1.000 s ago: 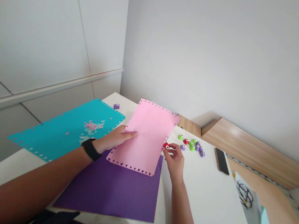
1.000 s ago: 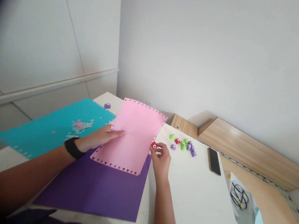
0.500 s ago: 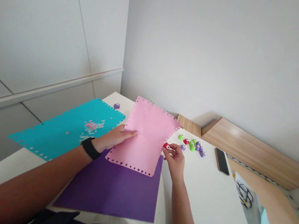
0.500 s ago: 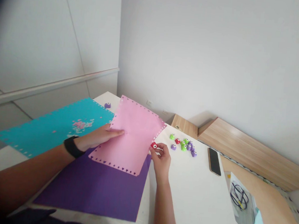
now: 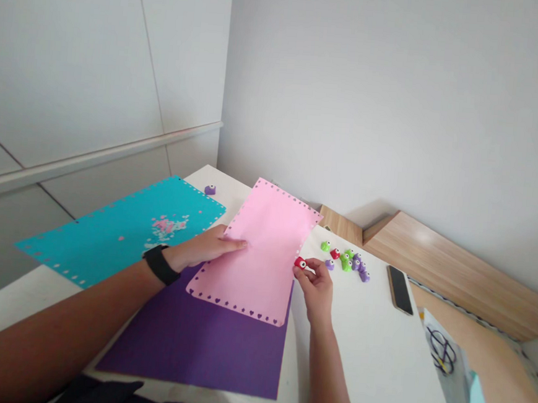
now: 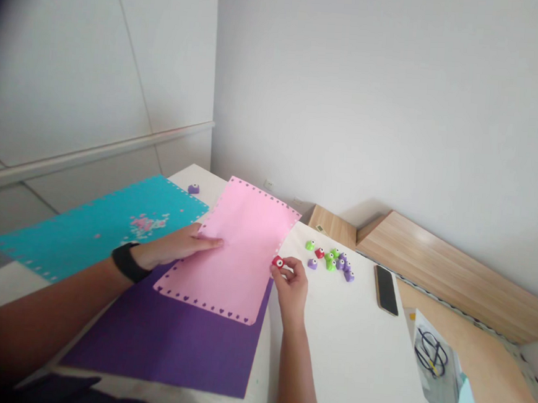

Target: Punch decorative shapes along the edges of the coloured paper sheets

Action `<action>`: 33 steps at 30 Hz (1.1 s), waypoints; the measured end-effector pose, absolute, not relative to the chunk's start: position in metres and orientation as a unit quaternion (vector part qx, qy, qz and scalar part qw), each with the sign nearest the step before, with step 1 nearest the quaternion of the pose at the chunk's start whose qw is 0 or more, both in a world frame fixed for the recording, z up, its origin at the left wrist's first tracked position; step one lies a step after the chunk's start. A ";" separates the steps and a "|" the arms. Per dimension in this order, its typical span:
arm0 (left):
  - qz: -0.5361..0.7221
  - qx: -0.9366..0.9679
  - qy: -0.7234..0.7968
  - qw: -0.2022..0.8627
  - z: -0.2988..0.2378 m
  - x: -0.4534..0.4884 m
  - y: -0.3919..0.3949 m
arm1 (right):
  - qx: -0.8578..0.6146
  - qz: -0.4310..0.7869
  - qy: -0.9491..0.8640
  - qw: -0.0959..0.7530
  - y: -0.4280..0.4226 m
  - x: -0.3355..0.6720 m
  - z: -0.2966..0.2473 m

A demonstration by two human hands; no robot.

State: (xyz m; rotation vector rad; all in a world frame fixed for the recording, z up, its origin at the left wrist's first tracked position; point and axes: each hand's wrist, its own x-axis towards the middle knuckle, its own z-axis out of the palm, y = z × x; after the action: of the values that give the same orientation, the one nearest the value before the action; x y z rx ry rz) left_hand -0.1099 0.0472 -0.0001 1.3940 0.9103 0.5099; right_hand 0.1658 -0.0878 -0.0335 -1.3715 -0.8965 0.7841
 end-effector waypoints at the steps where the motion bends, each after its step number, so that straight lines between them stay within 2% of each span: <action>1: 0.221 0.612 0.402 0.644 0.000 -0.110 0.047 | -0.593 0.349 -0.382 0.617 -0.088 0.166 -0.034; 6: 0.227 0.612 0.432 0.623 0.001 -0.110 0.049 | -0.582 0.400 -0.367 0.606 -0.089 0.168 -0.034; 10: 0.239 0.582 0.425 0.650 0.003 -0.109 0.046 | -0.575 0.422 -0.377 0.591 -0.091 0.165 -0.030; 15: 0.251 0.586 0.405 0.655 0.006 -0.107 0.044 | -0.573 0.404 -0.362 0.614 -0.090 0.162 -0.029; 25: 0.195 0.665 0.420 0.586 0.013 -0.108 0.042 | -0.555 0.421 -0.353 0.624 -0.091 0.167 -0.027; 33: 0.215 0.643 0.420 0.603 0.011 -0.107 0.044 | -0.524 0.507 -0.305 0.612 -0.094 0.170 -0.022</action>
State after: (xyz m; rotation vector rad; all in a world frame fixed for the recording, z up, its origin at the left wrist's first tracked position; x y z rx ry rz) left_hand -0.1069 0.0437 0.0108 1.4894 0.9723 0.4986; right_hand 0.1701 -0.0939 -0.0215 -1.2088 -0.7045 1.1697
